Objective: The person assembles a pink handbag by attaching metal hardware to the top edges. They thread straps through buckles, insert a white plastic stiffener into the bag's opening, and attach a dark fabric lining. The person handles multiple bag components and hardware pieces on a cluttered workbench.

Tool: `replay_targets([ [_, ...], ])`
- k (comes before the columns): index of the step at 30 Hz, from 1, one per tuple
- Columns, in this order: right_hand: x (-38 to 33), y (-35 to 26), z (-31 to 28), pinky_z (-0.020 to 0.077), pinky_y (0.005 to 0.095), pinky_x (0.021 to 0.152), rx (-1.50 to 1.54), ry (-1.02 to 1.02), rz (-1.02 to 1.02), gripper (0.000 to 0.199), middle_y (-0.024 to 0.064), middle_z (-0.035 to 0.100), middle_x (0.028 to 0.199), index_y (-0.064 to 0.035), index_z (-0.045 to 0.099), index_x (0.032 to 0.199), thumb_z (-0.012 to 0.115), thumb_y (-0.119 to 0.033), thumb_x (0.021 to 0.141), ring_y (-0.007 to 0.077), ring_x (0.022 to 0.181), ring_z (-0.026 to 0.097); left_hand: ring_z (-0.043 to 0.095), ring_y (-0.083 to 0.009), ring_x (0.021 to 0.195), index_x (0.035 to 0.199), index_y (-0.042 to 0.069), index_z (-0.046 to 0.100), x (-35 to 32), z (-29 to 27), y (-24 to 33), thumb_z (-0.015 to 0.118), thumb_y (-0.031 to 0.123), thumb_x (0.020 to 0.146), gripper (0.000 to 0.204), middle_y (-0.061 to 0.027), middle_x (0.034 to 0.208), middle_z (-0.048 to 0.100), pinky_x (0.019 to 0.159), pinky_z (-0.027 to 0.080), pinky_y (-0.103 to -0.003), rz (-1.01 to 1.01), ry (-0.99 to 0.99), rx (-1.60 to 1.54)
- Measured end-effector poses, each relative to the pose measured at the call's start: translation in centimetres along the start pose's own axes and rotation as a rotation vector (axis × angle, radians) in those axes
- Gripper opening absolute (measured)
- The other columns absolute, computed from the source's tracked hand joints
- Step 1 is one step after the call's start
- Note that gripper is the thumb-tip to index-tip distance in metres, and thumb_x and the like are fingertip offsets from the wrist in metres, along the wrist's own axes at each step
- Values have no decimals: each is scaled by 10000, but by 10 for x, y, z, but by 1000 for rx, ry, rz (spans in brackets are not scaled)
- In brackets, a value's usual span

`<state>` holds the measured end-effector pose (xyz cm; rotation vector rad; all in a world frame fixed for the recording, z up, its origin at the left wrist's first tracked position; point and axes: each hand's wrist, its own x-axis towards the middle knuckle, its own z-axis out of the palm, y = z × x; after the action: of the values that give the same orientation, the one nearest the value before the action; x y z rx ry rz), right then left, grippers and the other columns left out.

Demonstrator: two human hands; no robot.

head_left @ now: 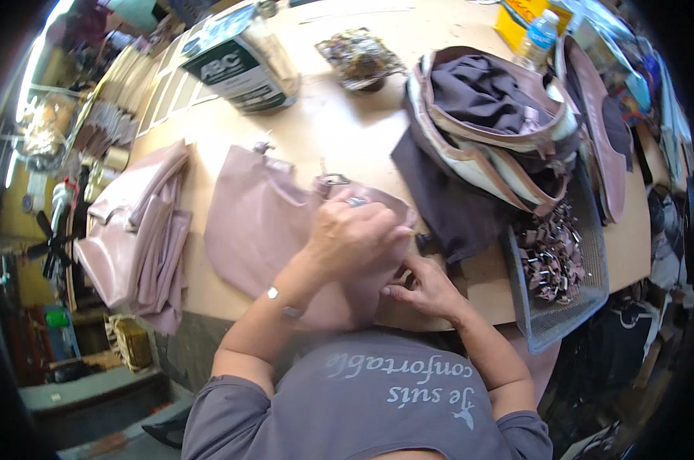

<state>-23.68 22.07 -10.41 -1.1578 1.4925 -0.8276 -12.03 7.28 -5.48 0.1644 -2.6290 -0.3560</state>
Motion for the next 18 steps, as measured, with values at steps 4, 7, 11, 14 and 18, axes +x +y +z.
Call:
replay_targets([
  [4,13,26,19,408,329,880,369,-131,148,545,149,572,1092,38,487,1171,639,-277,753,215,1001,533,595,-266,768,984,60,612,-16,-6,-7,654,152,745,260,-95,821,605,765,441,-346,-64,221,79],
  [7,9,36,21,396,313,898,480,-74,88,596,149,552,1123,60,460,1189,653,-282,740,202,1047,504,564,-242,999,1041,102,596,-53,-32,-54,571,160,806,244,-79,1054,603,847,418,-372,-221,248,380],
  [11,6,45,28,364,329,939,779,-83,164,665,131,486,1197,51,389,1249,651,-299,747,221,1083,479,539,-314,1017,1048,22,578,-133,-57,-116,519,221,851,287,-162,1071,580,892,399,-379,-874,297,398],
  [14,8,41,34,464,384,846,891,31,173,726,124,467,1169,35,314,1265,667,-308,731,208,1046,500,543,-285,1036,1080,-15,566,-189,-62,-148,496,293,867,381,-185,1095,578,902,400,-353,-1188,241,219],
  [18,19,43,36,332,332,971,916,168,246,720,131,416,1239,46,314,1273,678,-256,731,237,1112,447,567,-232,968,1071,-54,557,-182,-61,-157,477,342,885,445,-177,1064,593,855,413,-318,-1369,88,183],
])
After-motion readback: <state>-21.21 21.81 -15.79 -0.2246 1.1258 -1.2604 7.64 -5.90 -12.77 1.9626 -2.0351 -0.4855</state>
